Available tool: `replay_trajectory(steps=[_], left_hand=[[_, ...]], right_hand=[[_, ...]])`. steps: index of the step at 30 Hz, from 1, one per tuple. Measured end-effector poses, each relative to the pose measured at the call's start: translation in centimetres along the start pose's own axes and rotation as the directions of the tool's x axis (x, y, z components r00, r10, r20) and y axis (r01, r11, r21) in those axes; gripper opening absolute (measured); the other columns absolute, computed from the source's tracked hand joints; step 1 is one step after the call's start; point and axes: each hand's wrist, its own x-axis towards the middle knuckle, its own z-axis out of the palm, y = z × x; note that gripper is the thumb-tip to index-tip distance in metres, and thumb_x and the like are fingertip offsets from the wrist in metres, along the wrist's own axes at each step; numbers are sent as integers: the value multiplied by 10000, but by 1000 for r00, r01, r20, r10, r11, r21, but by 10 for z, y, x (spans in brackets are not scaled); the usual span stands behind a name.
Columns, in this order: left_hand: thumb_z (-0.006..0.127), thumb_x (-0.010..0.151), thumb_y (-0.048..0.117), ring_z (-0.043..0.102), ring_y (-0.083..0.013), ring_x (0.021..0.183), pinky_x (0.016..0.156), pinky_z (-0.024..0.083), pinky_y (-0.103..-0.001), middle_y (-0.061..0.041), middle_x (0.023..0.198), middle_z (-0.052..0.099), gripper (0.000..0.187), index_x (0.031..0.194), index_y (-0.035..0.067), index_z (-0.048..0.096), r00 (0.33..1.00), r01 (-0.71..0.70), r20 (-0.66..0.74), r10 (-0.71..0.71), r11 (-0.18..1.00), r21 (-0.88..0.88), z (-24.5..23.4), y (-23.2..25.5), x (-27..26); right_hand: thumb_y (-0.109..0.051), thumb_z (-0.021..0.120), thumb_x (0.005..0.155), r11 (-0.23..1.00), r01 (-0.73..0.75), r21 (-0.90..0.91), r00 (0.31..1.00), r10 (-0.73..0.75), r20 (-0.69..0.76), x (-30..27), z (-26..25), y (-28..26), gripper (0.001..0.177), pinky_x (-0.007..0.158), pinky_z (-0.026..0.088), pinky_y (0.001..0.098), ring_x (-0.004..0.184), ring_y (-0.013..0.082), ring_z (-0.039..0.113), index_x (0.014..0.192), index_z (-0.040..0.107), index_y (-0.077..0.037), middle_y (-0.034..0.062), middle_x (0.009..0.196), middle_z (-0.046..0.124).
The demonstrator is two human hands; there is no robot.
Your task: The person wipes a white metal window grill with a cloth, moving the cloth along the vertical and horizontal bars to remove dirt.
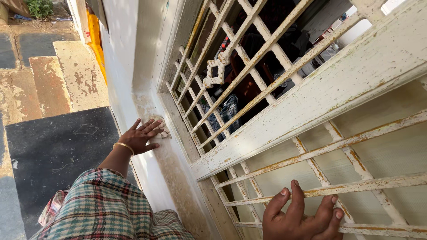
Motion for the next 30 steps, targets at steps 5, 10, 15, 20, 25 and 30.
replay_trajectory(steps=[5, 10, 15, 20, 25, 30], left_hand=[[245, 1033, 588, 130, -163, 1552, 1263, 65, -484, 65, 1706, 85, 613, 1588, 327, 244, 983, 26, -183, -31, 999, -30, 28, -28, 40], [280, 1033, 485, 152, -175, 1552, 1250, 91, -510, 40, 1709, 97, 596, 1597, 295, 250, 963, 182, -202, -181, 983, -16, 32, -39, 70], [335, 1015, 445, 191, -199, 1544, 1238, 136, -509, 27, 1709, 126, 592, 1582, 280, 287, 933, 263, -238, -268, 963, -53, 31, -64, 86], [427, 1013, 372, 361, -245, 1486, 1148, 359, -453, 26, 1712, 245, 570, 1566, 235, 396, 918, 244, -339, -207, 967, 68, 43, -88, 112], [485, 973, 228, 521, -248, 1322, 907, 502, -418, 0, 1639, 347, 505, 1477, 245, 507, 909, 286, -349, -226, 949, 133, 53, -94, 131], [483, 1048, 248, 709, -216, 1004, 805, 538, -377, -86, 1217, 729, 370, 1275, 81, 724, 822, 494, -431, -373, 843, 212, 51, -94, 134]], right_hand=[[-266, 622, 1018, 999, -10, 40, 998, 8, 58, -3, 9, 3, 285, 1244, 291, 667, 1449, 506, 322, 1156, 772, -66, 383, 1441, 476], [-249, 620, 986, 993, 79, 87, 997, -79, 3, -6, 24, 18, 309, 1242, 258, 695, 1458, 523, 269, 1166, 748, -33, 426, 1451, 429], [-206, 629, 957, 996, 93, 16, 994, -94, 54, -14, 24, 22, 306, 1228, 276, 708, 1449, 545, 304, 1144, 752, 3, 443, 1447, 439], [-172, 621, 979, 989, 110, 97, 994, -110, 2, -16, 32, 25, 307, 1226, 275, 735, 1456, 581, 321, 1154, 731, 55, 467, 1438, 431], [-226, 626, 973, 998, 59, 8, 998, -60, 36, -18, 29, 23, 290, 1271, 246, 694, 1445, 538, 278, 1133, 745, -16, 432, 1462, 423], [-223, 627, 978, 998, 65, 14, 998, -65, -17, -10, 24, 16, 286, 1258, 263, 694, 1425, 530, 362, 1129, 758, -19, 386, 1445, 437]])
